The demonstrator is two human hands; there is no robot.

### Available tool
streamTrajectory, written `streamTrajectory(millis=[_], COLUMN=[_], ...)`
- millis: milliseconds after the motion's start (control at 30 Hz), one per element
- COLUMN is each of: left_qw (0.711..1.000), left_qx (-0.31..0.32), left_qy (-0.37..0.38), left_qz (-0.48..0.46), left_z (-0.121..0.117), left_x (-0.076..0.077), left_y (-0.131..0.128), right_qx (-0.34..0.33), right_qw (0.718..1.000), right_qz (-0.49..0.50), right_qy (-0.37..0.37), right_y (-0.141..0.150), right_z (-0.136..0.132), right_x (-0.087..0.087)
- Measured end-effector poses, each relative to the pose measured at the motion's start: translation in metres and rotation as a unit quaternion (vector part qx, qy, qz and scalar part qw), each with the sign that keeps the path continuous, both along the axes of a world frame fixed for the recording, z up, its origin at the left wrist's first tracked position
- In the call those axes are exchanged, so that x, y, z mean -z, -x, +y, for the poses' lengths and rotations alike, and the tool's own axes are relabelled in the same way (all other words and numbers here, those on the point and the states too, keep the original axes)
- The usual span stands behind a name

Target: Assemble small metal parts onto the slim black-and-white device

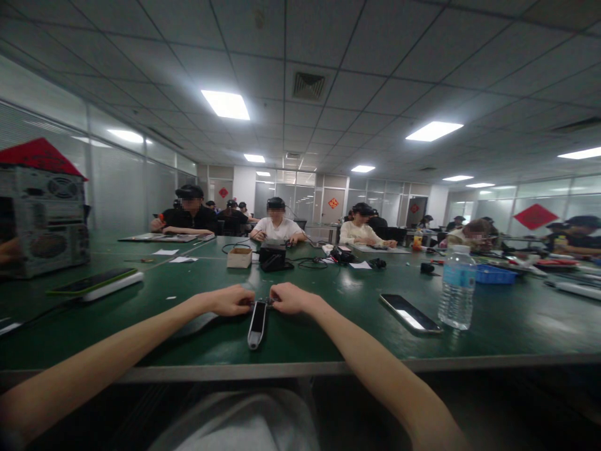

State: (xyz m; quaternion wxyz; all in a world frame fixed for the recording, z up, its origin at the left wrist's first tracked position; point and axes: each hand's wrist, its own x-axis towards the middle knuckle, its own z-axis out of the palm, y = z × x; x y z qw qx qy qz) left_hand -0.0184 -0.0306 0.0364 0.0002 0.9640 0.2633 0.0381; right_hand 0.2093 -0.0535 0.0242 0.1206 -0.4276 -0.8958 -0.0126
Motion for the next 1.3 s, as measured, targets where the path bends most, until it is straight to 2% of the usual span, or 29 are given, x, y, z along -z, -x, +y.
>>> streamTrajectory(millis=[367,1300], left_qw=[1.000,1.000], left_qx=[0.003,0.005], left_qy=[0.008,0.007], left_qz=[0.001,0.008], left_z=[-0.003,-0.003], left_x=[-0.001,0.000], left_y=[-0.002,-0.002], right_qx=[0.011,-0.008], right_qw=[0.997,1.000], right_qz=[-0.075,-0.021], right_qy=[0.007,0.017], right_y=[0.002,0.000], right_z=[-0.013,-0.005], right_x=[-0.006,-0.001])
